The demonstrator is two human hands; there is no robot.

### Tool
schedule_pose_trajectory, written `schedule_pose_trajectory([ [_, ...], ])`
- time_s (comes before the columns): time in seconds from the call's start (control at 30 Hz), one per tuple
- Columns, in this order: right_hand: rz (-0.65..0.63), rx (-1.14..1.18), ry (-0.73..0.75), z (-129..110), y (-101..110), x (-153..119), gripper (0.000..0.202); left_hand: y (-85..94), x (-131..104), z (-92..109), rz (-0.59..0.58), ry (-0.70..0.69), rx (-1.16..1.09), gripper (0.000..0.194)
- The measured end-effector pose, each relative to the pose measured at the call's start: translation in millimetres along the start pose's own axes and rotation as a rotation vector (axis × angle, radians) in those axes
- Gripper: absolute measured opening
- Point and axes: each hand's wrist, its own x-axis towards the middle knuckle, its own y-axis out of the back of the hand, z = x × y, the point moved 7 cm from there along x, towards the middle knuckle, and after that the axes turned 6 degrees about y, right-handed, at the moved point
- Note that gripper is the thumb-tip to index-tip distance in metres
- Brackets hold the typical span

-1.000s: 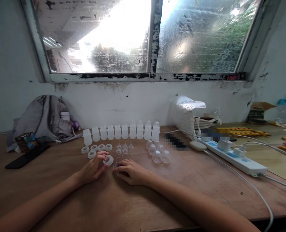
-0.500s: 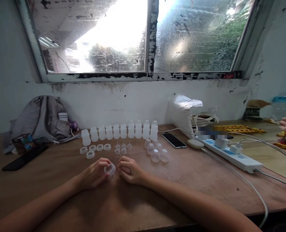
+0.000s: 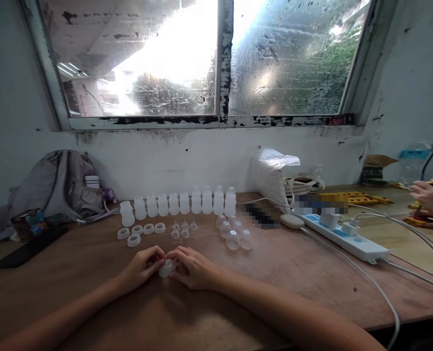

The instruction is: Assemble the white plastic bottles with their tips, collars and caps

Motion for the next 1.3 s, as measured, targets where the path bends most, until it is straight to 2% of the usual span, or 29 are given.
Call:
schedule_pose_trajectory([
  [0.07, 0.001, 0.028, -0.023, 3, -2, 0, 0.037, -6.4, 0, -2, -0.003, 0.085, -0.201, 0.023],
  [0.13, 0.020, 0.051, -0.052, 8, -3, -2, 0.032, -13.5, -2, -2, -0.015, 0.132, -0.354, 0.023],
  [0.27, 0.131, 0.112, -0.133, 17, 1, -4, 0.015, -17.8, -3, -4, 0.018, 0.184, -0.539, 0.025],
  [0.37, 0.211, 0.147, -0.194, 21, 8, -3, 0.008, -18.6, -4, -6, 0.010, 0.227, -0.639, 0.035],
  [0.57, 0.250, 0.167, -0.307, 29, 13, -2, 0.010, -26.3, -7, 5, -0.162, 0.124, -0.524, 0.040],
  [0.63, 0.249, 0.170, -0.343, 32, 13, -2, 0.011, -28.1, -7, 5, -0.187, 0.088, -0.494, 0.046],
  [0.77, 0.261, 0.186, -0.372, 34, 12, 0, 0.012, -30.2, -6, -2, -0.213, 0.072, -0.515, 0.060],
  [0.93, 0.292, 0.188, -0.369, 34, 12, 3, 0.014, -30.6, -5, -7, -0.221, 0.085, -0.517, 0.067],
  [1.1, 0.298, 0.211, -0.376, 36, 9, 3, 0.019, -28.0, -7, 1, -0.221, 0.064, -0.438, 0.066],
  [1.3, 0.293, 0.252, -0.343, 37, 6, 2, 0.023, -26.1, -7, 11, -0.191, -0.026, -0.298, 0.070],
])
